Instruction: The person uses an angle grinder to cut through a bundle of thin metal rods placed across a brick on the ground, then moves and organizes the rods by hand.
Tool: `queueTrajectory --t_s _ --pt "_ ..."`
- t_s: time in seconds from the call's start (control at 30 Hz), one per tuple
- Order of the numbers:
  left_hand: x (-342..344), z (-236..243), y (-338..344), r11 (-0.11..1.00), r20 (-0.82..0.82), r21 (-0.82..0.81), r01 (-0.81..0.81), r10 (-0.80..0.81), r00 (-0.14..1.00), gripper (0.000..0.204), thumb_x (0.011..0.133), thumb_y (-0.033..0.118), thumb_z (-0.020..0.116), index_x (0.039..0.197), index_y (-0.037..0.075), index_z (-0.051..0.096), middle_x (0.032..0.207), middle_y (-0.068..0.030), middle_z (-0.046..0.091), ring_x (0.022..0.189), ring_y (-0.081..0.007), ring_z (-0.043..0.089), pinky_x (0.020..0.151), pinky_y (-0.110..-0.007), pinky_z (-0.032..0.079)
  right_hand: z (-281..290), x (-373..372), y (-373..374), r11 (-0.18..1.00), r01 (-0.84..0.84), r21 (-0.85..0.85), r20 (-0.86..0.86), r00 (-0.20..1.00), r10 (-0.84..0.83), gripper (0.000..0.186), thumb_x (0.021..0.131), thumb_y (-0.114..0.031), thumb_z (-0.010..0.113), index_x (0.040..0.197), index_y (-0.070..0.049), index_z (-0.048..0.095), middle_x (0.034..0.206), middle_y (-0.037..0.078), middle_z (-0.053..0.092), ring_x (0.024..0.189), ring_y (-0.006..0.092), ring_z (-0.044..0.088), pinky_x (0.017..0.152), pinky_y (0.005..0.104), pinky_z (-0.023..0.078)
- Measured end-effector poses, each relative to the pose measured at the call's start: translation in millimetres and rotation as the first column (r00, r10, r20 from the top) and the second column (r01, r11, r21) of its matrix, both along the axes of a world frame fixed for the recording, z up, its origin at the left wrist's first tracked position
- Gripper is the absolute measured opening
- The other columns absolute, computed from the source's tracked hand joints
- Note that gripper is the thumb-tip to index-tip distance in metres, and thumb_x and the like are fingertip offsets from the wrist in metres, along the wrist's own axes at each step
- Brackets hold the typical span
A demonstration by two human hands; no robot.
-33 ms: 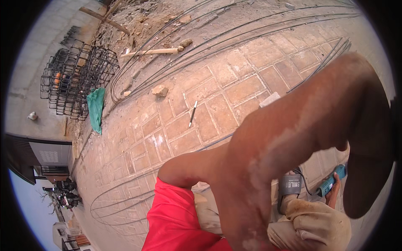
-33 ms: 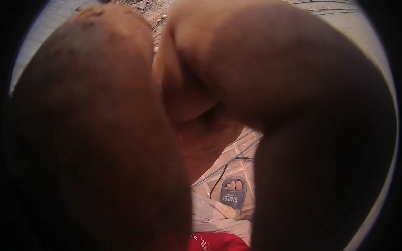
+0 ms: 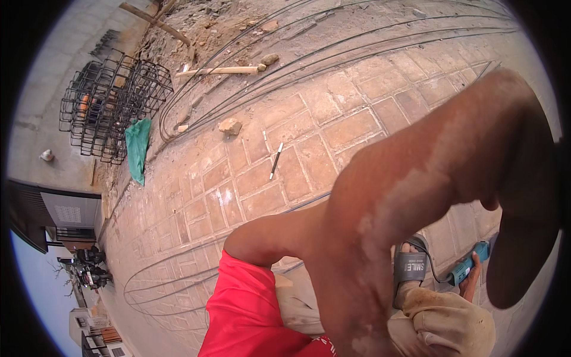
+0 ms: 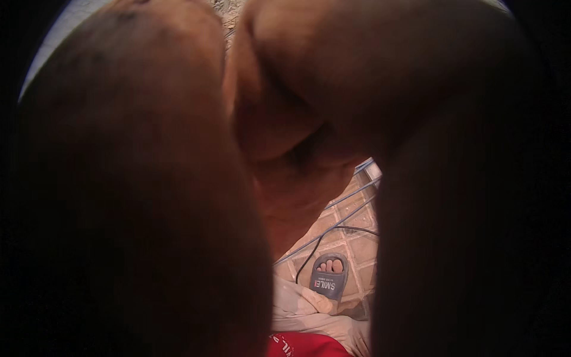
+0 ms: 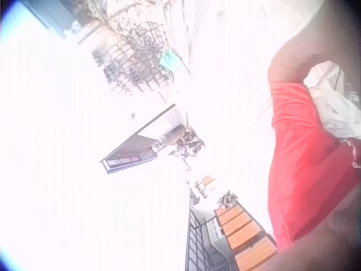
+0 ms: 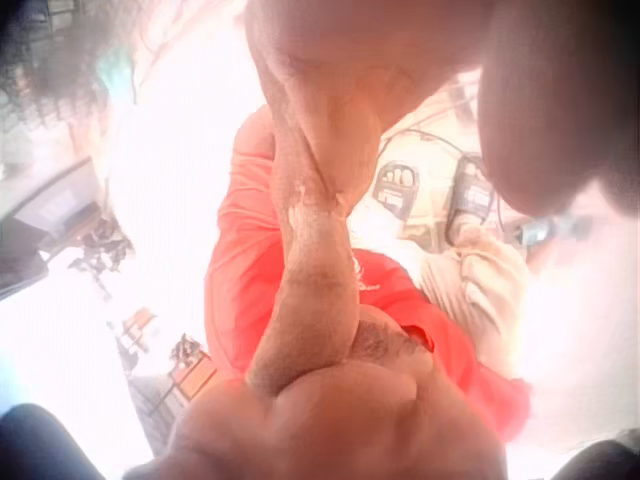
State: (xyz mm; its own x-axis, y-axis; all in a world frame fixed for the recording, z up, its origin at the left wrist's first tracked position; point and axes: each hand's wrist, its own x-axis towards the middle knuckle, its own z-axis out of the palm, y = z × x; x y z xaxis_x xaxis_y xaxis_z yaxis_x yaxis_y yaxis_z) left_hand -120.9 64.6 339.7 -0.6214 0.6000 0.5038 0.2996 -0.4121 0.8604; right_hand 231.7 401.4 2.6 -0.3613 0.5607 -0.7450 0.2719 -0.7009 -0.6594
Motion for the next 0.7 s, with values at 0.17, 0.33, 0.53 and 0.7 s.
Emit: queueTrajectory --t_s 0.17,0.33,0.53,0.7 --pt "-8 -11 -18 0.99 -0.018 0.04 -0.137 0.138 0.99 0.068 0.072 0.064 0.077 0.085 0.004 0.049 0.084 -0.0091 0.053 0.076 -0.0193 0.054 0.067 -0.034 0.048 -9 4 -2 0.996 -0.074 0.056 0.066 0.995 0.07 0.051 0.078 -0.032 0.076 0.114 -0.004 0.055 0.088 0.011 0.064 0.074 0.0258 0.066 0.069 0.0404 0.057" --pt "-4 -25 -31 0.971 -0.003 0.075 -0.227 0.227 0.974 0.072 0.07 0.068 0.078 0.085 0.003 0.05 0.082 -0.0084 0.052 0.073 -0.0163 0.053 0.064 -0.031 0.048 -21 9 25 0.973 -0.183 0.142 0.159 0.974 0.16 0.05 0.078 -0.033 0.077 0.113 -0.003 0.058 0.09 0.011 0.065 0.074 0.0246 0.065 0.07 0.0385 0.056" --pt "23 -29 -88 0.907 -0.055 -0.095 -0.409 0.406 0.912 0.071 0.071 0.066 0.078 0.087 0.002 0.054 0.086 -0.0107 0.054 0.074 -0.018 0.057 0.065 -0.032 0.05 -24 -22 -11 0.892 -0.376 0.252 0.35 0.895 0.278 0.046 0.076 -0.035 0.079 0.102 -0.001 0.061 0.083 0.009 0.064 0.067 0.0213 0.062 0.061 0.0361 0.051" --pt "14 -37 -116 0.727 -0.459 -0.331 -0.602 0.433 0.776 0.06 0.077 0.053 0.08 0.09 0.0 0.057 0.088 -0.0117 0.055 0.077 -0.0228 0.058 0.067 -0.033 0.05 -17 -6 -20 0.882 -0.384 0.272 0.412 0.875 0.254 0.044 0.074 -0.036 0.081 0.093 0.0 0.064 0.077 0.007 0.062 0.061 0.0185 0.059 0.053 0.0342 0.046"
